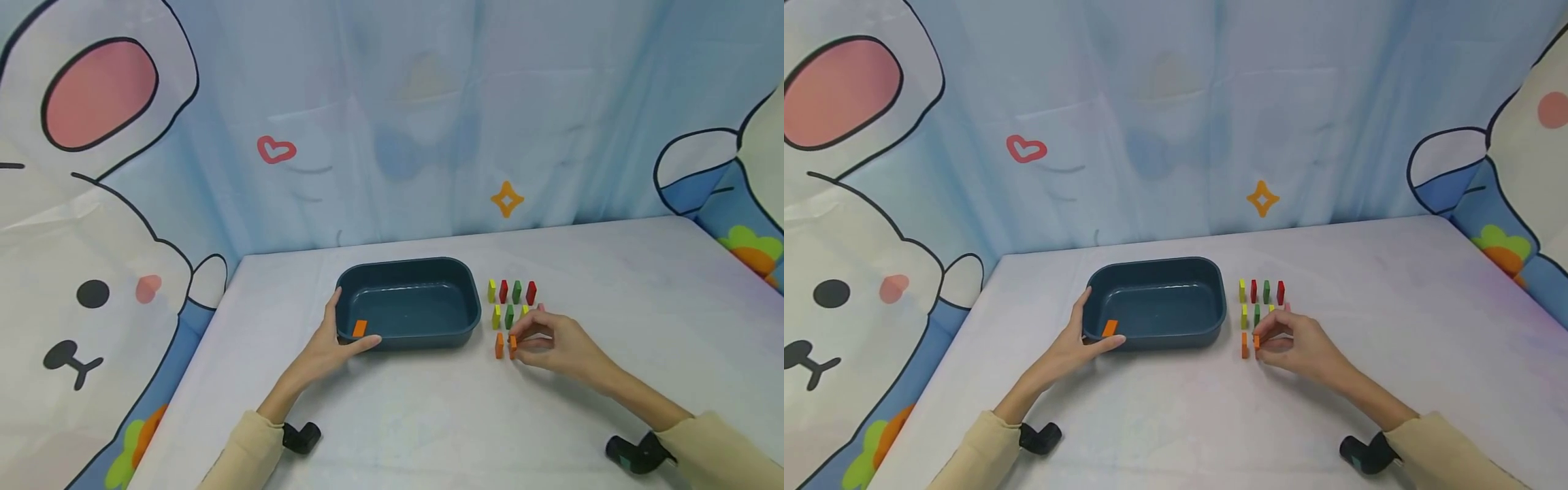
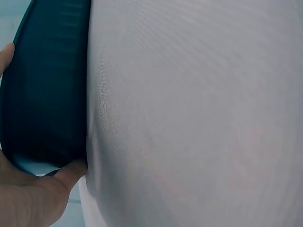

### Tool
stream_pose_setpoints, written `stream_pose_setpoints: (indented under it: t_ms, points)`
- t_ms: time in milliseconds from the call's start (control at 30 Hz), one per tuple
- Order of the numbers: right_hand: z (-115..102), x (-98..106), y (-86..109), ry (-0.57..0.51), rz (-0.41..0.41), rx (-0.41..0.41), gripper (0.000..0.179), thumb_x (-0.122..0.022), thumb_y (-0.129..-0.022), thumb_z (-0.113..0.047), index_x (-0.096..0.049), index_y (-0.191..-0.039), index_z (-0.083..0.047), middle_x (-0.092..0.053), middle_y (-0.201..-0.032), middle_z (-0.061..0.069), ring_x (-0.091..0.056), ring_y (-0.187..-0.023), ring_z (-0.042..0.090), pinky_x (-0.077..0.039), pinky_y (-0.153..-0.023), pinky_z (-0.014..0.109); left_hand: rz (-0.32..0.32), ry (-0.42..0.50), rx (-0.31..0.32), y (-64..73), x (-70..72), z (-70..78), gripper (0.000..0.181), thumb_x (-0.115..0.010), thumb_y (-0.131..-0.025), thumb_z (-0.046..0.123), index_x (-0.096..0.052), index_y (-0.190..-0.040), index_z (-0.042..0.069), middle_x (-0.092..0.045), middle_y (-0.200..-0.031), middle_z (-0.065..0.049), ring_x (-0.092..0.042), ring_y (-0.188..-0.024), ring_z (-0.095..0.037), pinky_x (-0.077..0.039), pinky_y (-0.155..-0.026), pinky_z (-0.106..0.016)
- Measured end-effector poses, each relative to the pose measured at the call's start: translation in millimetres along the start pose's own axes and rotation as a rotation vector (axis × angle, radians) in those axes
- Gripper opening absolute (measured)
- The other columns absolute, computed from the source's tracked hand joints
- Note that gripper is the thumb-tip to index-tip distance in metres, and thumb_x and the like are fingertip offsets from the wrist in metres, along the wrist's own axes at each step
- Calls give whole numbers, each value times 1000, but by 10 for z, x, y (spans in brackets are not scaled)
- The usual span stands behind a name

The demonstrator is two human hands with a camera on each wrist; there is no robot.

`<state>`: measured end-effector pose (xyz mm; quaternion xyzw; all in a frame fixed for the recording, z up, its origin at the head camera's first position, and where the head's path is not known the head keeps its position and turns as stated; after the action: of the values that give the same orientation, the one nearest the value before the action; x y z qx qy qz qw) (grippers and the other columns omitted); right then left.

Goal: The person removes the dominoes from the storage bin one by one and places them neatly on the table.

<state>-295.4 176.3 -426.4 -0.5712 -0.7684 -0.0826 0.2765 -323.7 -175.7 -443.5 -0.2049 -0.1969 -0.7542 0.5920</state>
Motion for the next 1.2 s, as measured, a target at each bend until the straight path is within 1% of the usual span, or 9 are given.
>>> stream_pose_setpoints:
  t_ms: [200,567,800,867,1000,1100,1200]
  points:
    - [26,-19,-2,34,10,-13,37,-84,-79,12,-64,-109,7,-68,-106,14,-70,-93,18,-60,-80,22,-3,0,4,5,6,5,124,-81,-86,56,6,-169,28,0,-175,-14,-17,-158,-42,-27,-118,-71]
    - [34,-24,5,72,0,-22,41,-85,-79,10,-63,-113,6,-67,-108,13,-68,-96,23,-63,-81,31,-3,-6,14,-7,2,-6,124,-82,-85,57,5,-169,28,-2,-175,-14,-20,-157,-42,-27,-117,-72]
    - [18,-4,7,79,8,-8,43,-85,-78,12,-62,-114,7,-67,-108,14,-68,-95,25,-63,-81,32,-1,-5,4,-21,1,-3,123,-81,-86,57,4,-169,27,-2,-175,-16,-19,-157,-43,-27,-117,-73]
    - [24,3,14,83,11,-11,44,-85,-78,12,-61,-115,7,-67,-109,14,-68,-96,26,-63,-81,31,-3,2,7,-20,2,-3,124,-81,-85,58,4,-169,28,-2,-175,-15,-18,-157,-42,-27,-117,-72]
    - [48,-1,67,78,3,-13,44,-85,-79,11,-60,-115,7,-67,-108,14,-69,-94,23,-63,-80,30,0,-8,8,1,4,-23,124,-82,-85,57,3,-169,26,-3,-175,-17,-18,-157,-44,-27,-116,-73]
    - [40,46,135,84,-4,2,45,-85,-78,11,-59,-115,8,-67,-105,12,-70,-91,18,-63,-79,29,6,-8,2,-2,3,-18,124,-82,-85,56,2,-169,24,-4,-174,-18,-18,-157,-45,-26,-116,-74]
    - [25,109,217,122,-3,8,46,-85,-78,11,-58,-115,6,-67,-102,9,-69,-88,11,-63,-78,28,8,0,-13,-6,-4,-5,123,-82,-86,54,2,-169,22,-4,-174,-19,-18,-157,-45,-26,-116,-74]
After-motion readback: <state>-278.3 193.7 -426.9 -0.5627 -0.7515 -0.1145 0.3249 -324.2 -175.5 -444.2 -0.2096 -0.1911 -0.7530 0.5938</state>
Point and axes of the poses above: each hand's wrist, its own y-axis away from the middle knuckle, its own x-axis out of the back of the hand, z = x × y, the point moved 10 cm from there along -y, towards the middle knuckle
